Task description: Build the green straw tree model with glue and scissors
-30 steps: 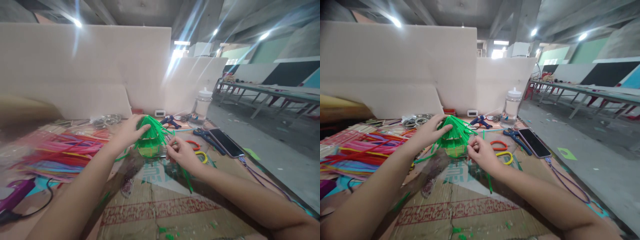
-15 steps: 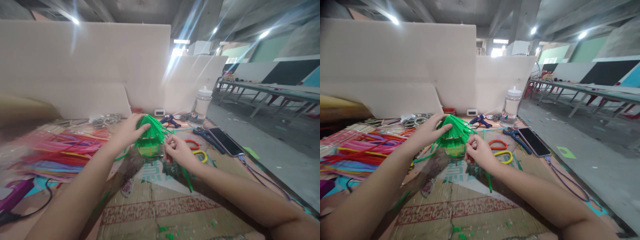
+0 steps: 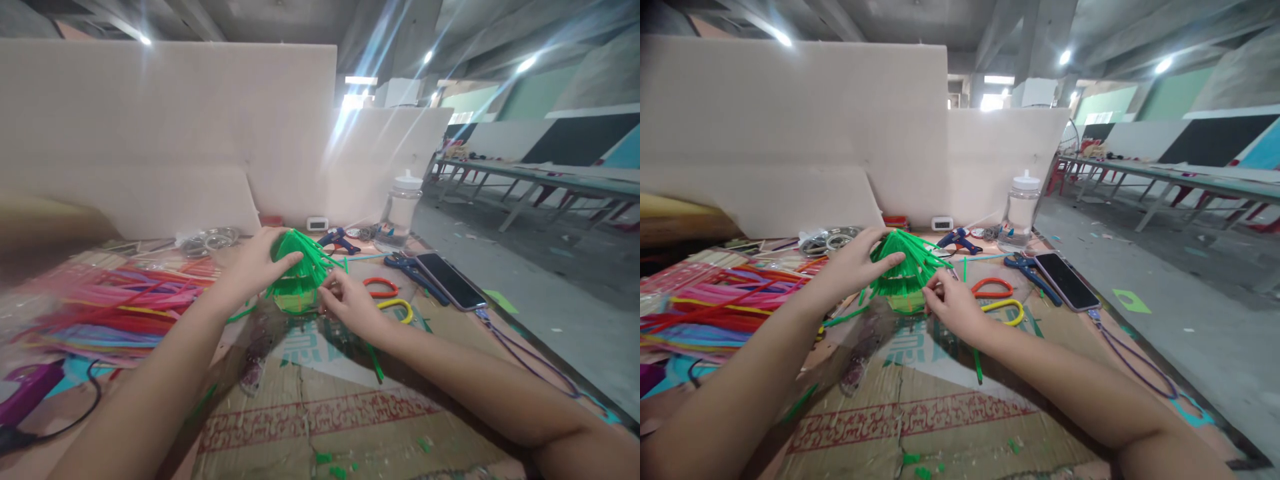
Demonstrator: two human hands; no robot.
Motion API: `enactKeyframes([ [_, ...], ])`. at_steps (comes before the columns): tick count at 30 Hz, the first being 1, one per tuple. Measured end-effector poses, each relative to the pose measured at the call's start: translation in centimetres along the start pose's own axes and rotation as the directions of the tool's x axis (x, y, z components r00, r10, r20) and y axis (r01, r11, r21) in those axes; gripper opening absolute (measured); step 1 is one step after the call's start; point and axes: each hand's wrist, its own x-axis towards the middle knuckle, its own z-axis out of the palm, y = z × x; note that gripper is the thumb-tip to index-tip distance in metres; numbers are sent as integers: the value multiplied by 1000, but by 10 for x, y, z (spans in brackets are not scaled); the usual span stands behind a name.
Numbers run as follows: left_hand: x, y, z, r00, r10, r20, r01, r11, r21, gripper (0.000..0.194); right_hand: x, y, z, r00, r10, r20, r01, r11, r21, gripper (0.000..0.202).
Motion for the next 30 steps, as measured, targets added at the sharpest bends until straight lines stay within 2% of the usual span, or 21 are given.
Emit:
enactKeyframes([
  [4, 0, -1, 0, 1000, -4, -3, 4, 1000, 12, 49, 3, 7, -2, 998, -57, 25, 60, 988, -145, 12],
  [8, -1, -1, 0, 1000, -18, 2, 18, 1000, 6, 50, 3, 7, -3, 998, -63, 6, 63, 983, -174, 12],
  [21, 0, 0, 0, 1000, -27, 4, 27, 1000, 16, 50, 6, -6, -1, 998, 53, -21, -51, 996, 73, 15],
  [30, -1, 3, -1, 1000, -19, 5, 18, 999, 44, 47, 4, -2, 0, 991, 133, -33, -114, 937, 330, 26],
])
